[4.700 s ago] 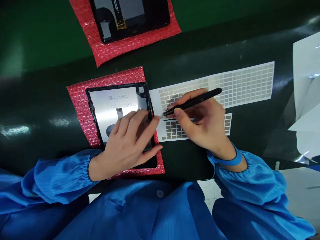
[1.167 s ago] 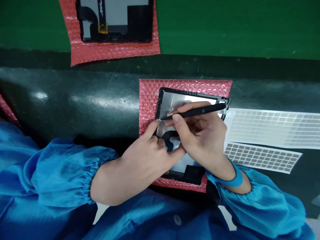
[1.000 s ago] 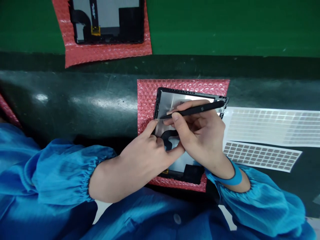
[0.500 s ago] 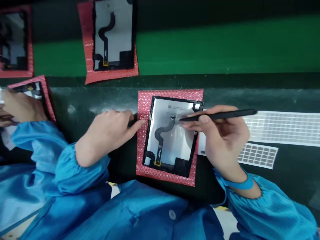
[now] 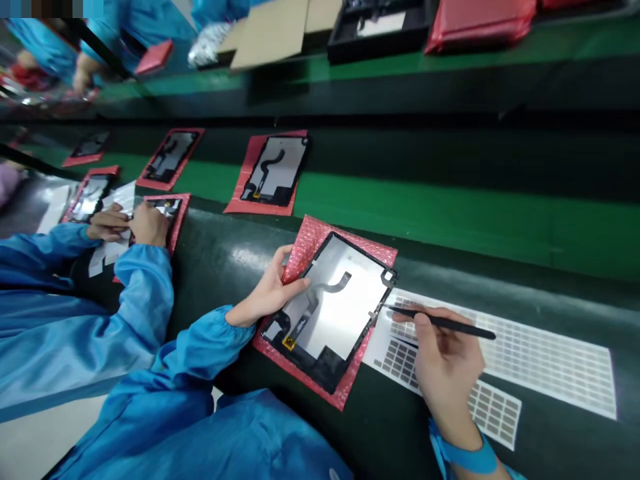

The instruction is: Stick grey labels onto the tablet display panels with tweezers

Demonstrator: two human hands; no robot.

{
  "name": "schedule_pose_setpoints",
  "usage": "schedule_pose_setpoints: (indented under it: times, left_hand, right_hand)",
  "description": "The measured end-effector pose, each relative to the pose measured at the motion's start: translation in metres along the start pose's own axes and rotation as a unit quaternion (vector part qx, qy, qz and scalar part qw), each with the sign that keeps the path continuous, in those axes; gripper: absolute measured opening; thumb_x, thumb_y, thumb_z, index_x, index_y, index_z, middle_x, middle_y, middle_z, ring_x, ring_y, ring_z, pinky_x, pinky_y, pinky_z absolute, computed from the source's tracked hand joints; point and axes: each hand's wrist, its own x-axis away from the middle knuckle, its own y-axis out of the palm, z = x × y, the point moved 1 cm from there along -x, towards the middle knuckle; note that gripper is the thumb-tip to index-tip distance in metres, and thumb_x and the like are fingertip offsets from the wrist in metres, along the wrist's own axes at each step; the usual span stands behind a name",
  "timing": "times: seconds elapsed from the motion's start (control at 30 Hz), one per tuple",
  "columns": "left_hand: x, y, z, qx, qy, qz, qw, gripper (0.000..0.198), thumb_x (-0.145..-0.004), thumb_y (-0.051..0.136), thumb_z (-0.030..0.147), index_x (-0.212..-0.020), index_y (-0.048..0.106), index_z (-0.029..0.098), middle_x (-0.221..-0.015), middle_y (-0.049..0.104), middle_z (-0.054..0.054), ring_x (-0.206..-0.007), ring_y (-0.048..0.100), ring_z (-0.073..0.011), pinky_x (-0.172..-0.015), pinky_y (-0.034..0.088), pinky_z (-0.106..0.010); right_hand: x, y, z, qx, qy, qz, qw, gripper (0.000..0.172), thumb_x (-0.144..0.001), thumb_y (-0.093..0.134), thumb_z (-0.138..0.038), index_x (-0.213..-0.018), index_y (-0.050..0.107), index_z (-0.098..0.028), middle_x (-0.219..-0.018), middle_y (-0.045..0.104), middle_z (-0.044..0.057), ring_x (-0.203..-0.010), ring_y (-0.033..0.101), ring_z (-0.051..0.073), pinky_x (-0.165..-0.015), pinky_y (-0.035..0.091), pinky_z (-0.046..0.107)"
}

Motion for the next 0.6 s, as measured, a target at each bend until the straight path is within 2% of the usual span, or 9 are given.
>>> schedule_pose_setpoints:
  times: [0.07,0.17,0.27,0.33,0.4,0.47,0.53,0.6]
  left_hand:
    - [-0.038,-0.007,0.005,0.019,0.014,0.029,0.999,0.066,-0.087,0.071,0.032,-0.140,0.033,0.020,-0.101,0.067,-0.004,-0.080,0.065,-0.0171,-0.073,0.055,-0.031]
    - [-0.118,-0.018,0.020,0.026,0.034,0.071,0.997,0.071,-0.084,0.069,0.017,-0.146,0.034,0.016,-0.122,0.065,-0.011,-0.099,0.067,-0.0203,-0.089,0.056,-0.035]
    - [-0.199,-0.019,0.038,0.009,0.044,0.083,0.996,0.063,-0.088,0.065,0.008,-0.146,0.042,0.012,-0.125,0.066,-0.013,-0.101,0.067,-0.0203,-0.094,0.056,-0.037]
    - [-0.238,-0.015,0.047,-0.013,0.047,0.084,0.995,0.049,-0.094,0.066,0.014,-0.140,0.052,0.013,-0.125,0.066,-0.012,-0.102,0.067,-0.0206,-0.093,0.057,-0.039]
    - [-0.262,-0.012,0.053,-0.041,0.045,0.082,0.995,0.036,-0.099,0.068,0.025,-0.132,0.060,0.015,-0.122,0.067,-0.010,-0.102,0.068,-0.0209,-0.091,0.060,-0.041]
    - [-0.271,-0.017,0.057,-0.075,0.042,0.084,0.993,0.033,-0.102,0.067,0.037,-0.124,0.065,0.013,-0.117,0.069,-0.009,-0.100,0.069,-0.0202,-0.090,0.060,-0.040]
    - [-0.269,-0.035,0.061,-0.114,0.042,0.102,0.987,0.036,-0.104,0.063,0.043,-0.121,0.067,0.012,-0.114,0.070,-0.008,-0.101,0.070,-0.0195,-0.094,0.059,-0.040]
    - [-0.258,-0.070,0.067,-0.151,0.035,0.139,0.978,0.036,-0.103,0.063,0.043,-0.122,0.067,0.012,-0.118,0.069,-0.009,-0.106,0.069,-0.0208,-0.097,0.057,-0.042]
  right_hand:
    - [-0.001,-0.001,0.001,0.002,0.013,-0.001,1.000,0.036,-0.078,0.085,-0.051,-0.094,0.067,-0.023,-0.086,0.080,0.006,-0.064,0.077,0.026,-0.064,0.064,0.038]
    - [-0.003,-0.003,0.004,-0.005,0.014,-0.010,1.000,0.040,-0.077,0.085,-0.054,-0.095,0.067,-0.024,-0.084,0.080,0.005,-0.068,0.078,0.026,-0.064,0.062,0.036]
    - [-0.004,-0.004,0.007,-0.015,0.025,-0.014,0.999,0.044,-0.075,0.086,-0.057,-0.095,0.067,-0.023,-0.083,0.080,0.005,-0.070,0.079,0.027,-0.069,0.063,0.037]
    - [-0.004,-0.006,0.008,-0.013,0.039,-0.011,0.999,0.047,-0.073,0.087,-0.059,-0.096,0.067,-0.023,-0.083,0.080,0.006,-0.072,0.080,0.028,-0.071,0.064,0.038]
    - [-0.004,-0.007,0.008,-0.004,0.043,-0.010,0.999,0.050,-0.072,0.087,-0.062,-0.096,0.068,-0.022,-0.080,0.080,0.006,-0.073,0.080,0.029,-0.070,0.065,0.039]
    - [-0.005,-0.007,0.006,0.006,0.038,-0.012,0.999,0.052,-0.070,0.087,-0.064,-0.095,0.069,-0.022,-0.078,0.079,0.007,-0.073,0.080,0.030,-0.070,0.066,0.039]
    - [-0.005,-0.007,0.004,0.018,0.037,-0.011,0.999,0.052,-0.070,0.086,-0.066,-0.094,0.069,-0.023,-0.080,0.079,0.007,-0.074,0.080,0.031,-0.071,0.067,0.041]
    - [-0.006,-0.006,0.002,0.026,0.042,-0.013,0.999,0.052,-0.070,0.085,-0.067,-0.094,0.068,-0.025,-0.080,0.080,0.007,-0.075,0.080,0.032,-0.073,0.067,0.042]
